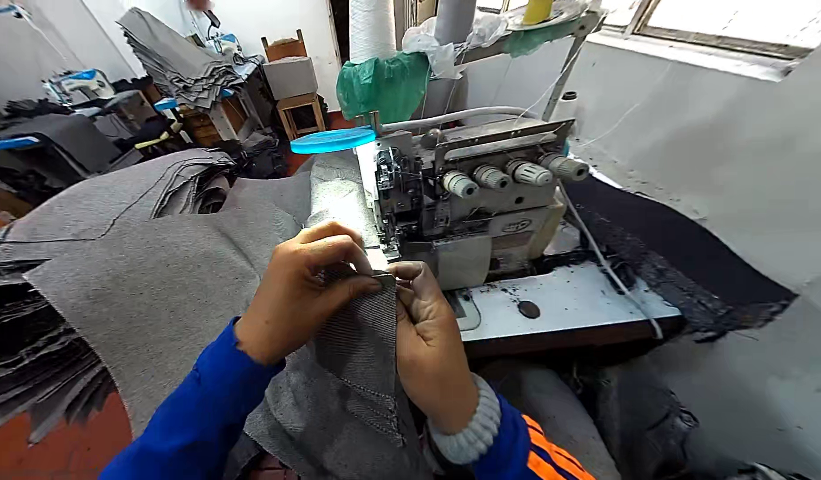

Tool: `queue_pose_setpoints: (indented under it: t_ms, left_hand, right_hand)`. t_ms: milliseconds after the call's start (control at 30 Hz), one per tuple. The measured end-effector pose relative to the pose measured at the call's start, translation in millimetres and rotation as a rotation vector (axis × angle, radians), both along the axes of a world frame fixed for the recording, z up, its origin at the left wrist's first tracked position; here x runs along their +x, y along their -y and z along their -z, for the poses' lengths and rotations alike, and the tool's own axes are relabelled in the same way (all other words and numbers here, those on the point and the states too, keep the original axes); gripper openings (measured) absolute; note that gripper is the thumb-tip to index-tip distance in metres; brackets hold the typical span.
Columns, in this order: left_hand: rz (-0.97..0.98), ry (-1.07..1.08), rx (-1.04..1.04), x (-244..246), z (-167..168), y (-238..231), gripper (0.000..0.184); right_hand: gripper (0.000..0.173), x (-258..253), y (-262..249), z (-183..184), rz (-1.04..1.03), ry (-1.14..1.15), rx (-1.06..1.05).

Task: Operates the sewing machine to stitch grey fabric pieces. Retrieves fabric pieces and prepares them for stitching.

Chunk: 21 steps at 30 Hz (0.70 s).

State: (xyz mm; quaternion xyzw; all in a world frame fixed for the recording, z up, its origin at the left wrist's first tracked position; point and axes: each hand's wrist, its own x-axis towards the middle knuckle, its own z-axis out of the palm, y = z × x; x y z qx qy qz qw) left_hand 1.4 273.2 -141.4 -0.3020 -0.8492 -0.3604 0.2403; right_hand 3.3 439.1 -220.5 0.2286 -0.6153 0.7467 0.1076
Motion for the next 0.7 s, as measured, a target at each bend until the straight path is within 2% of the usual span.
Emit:
queue_pose_setpoints:
  t_ms: [200, 233, 333, 400, 467, 567, 633, 700]
  left_hand:
    - [0.011, 0.105, 0.049, 0, -4, 1, 0.012]
    - [-0.006, 0.093, 0.055, -2, -4, -1, 0.010]
    - [-0.118, 0.070, 0.040, -11, 5, -5, 0.010]
    - [-0.207, 0.046, -0.036, -23, 25, -4, 0.019]
    - [-0.312, -0.034, -0.078, -27, 52, -7, 0.022]
    - [-0.417, -0.276, -0.311, -10, 65, -23, 0.014]
    - [-0.468, -0.315, -0.446, 7, 70, -39, 0.024]
    - [-0.513, -0.266, -0.519, 14, 72, -49, 0.035]
  right_hand:
    - [0.011, -2, 1, -1, 0.029, 0.026, -0.185]
    - [0.005, -2, -2, 3, 0.004, 0.023, -0.153]
    - [0.029, 13, -6, 26, -0.141, 0.099, 0.023]
    - [0.015, 31, 0, 45, -0.254, 0.223, 0.093]
    - [0.012, 40, 0, 60, -0.377, 0.307, 0.140]
    - [0.015, 41, -9, 71, -0.342, 0.153, 0.175]
    - [0.020, 42, -18, 76, -0.263, 0.022, 0.245]
    - [0.022, 37, -25, 77, -0.212, -0.038, 0.282]
